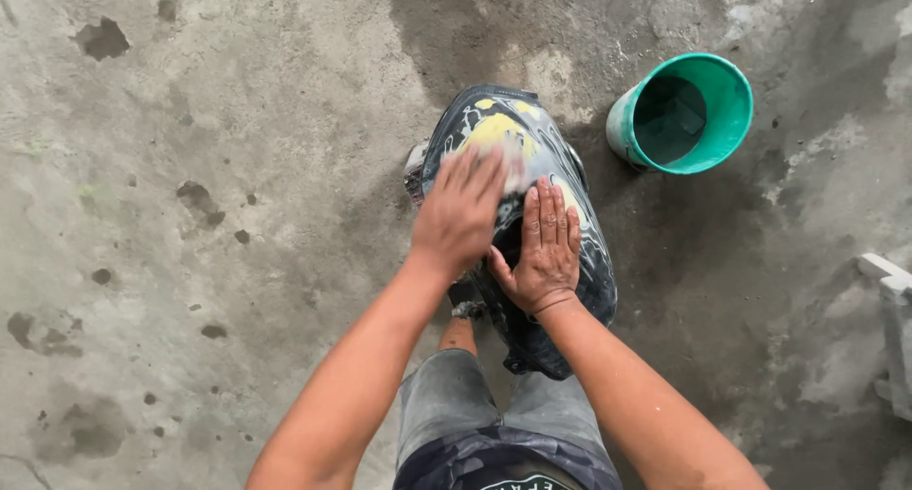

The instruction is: Sanding a car body panel with wet sandpaper and rinsing it in a bucket of water.

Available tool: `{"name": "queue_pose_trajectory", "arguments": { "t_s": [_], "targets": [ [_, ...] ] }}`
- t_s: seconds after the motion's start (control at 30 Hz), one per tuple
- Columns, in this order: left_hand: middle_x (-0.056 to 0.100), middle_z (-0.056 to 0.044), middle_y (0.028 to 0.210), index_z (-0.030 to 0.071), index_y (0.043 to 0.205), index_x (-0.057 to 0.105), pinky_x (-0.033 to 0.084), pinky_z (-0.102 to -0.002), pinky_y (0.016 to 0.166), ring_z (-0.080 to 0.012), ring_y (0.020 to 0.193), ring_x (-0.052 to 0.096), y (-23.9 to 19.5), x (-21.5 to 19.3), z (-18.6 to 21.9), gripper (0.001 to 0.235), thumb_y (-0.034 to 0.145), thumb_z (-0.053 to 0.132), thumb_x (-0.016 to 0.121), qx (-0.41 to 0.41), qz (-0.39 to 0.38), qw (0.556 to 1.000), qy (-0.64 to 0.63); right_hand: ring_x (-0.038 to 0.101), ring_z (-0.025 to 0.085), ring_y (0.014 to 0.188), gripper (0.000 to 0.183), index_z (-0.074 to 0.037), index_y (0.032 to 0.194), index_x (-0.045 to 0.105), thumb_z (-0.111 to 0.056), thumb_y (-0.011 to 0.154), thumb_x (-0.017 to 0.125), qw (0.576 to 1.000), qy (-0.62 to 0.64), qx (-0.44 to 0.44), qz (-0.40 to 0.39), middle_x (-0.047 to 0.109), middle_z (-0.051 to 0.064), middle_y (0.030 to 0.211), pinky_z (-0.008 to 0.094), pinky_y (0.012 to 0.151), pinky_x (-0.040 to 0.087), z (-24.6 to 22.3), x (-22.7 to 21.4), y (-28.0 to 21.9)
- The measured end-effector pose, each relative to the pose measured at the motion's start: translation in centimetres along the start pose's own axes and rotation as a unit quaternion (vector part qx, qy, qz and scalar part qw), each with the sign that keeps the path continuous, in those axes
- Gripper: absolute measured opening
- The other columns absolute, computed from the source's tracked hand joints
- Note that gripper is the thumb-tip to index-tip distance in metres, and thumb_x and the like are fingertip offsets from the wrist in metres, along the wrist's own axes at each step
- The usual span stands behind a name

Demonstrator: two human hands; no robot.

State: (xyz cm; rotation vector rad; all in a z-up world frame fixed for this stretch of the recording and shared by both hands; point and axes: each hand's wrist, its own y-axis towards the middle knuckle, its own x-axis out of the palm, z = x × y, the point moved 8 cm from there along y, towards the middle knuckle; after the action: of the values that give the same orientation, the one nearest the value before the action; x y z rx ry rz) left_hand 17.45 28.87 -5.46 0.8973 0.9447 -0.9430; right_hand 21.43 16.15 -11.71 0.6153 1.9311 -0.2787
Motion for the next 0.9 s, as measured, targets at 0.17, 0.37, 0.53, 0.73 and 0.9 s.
{"name": "queue_pose_trajectory", "arguments": {
  "t_s": [0.17, 0.37, 0.53, 0.73, 0.9],
  "targets": [
    [0.057, -0.017, 0.149, -0.002, 0.137, 0.062, 0.036, -0.05, 0.12, -0.0392, 0.141, 0.05, -0.3, -0.7, 0.6, 0.045, 0.095, 0.01, 0.05, -0.011, 0.005, 1.0, -0.001, 0.018, 0.038, 0.159, 0.1, 0.003, 0.161, 0.022, -0.055, 0.09, 0.063, 1.0, -0.001, 0.012, -0.005, 0.021, 0.023, 0.17, 0.052, 0.128, 0.009, 0.0, -0.2, -0.1],
    [0.058, -0.017, 0.149, -0.001, 0.138, 0.061, 0.037, -0.05, 0.12, -0.0376, 0.141, 0.051, -4.0, -0.7, 1.5, 0.044, 0.097, 0.011, 0.052, -0.005, 0.019, 1.0, -0.01, 0.019, 0.038, 0.159, 0.099, 0.003, 0.161, 0.023, -0.054, 0.092, 0.063, 1.0, 0.002, 0.001, 0.01, 0.022, 0.023, 0.17, 0.051, 0.129, 0.009, 0.0, -0.4, -0.1],
    [0.059, -0.017, 0.148, -0.001, 0.138, 0.062, 0.037, -0.049, 0.12, -0.0375, 0.14, 0.052, 0.9, -0.4, 0.0, 0.044, 0.097, 0.01, 0.051, -0.007, 0.013, 1.0, 0.019, 0.019, 0.038, 0.159, 0.099, 0.003, 0.161, 0.024, -0.055, 0.091, 0.063, 1.0, -0.003, 0.006, 0.002, 0.022, 0.023, 0.169, 0.051, 0.129, 0.009, 0.0, -0.5, -0.3],
    [0.059, -0.017, 0.147, -0.002, 0.135, 0.064, 0.036, -0.049, 0.12, -0.0369, 0.14, 0.052, -7.2, -2.2, 2.7, 0.043, 0.095, 0.012, 0.056, 0.01, 0.004, 1.0, -0.02, 0.019, 0.037, 0.159, 0.1, 0.003, 0.161, 0.024, -0.054, 0.088, 0.062, 1.0, 0.006, 0.008, -0.003, 0.022, 0.022, 0.169, 0.051, 0.128, 0.008, 0.2, -0.3, -0.1],
    [0.061, -0.018, 0.147, 0.002, 0.14, 0.062, 0.04, -0.045, 0.121, -0.0338, 0.141, 0.054, -10.3, -4.7, 0.4, 0.039, 0.102, 0.004, 0.055, -0.183, 0.093, 0.969, -0.136, 0.018, 0.038, 0.159, 0.095, -0.006, 0.163, 0.025, -0.055, 0.091, 0.063, 1.0, 0.012, -0.004, 0.013, 0.023, 0.021, 0.17, 0.056, 0.127, 0.008, -0.1, -0.6, -0.2]
  ]
}}
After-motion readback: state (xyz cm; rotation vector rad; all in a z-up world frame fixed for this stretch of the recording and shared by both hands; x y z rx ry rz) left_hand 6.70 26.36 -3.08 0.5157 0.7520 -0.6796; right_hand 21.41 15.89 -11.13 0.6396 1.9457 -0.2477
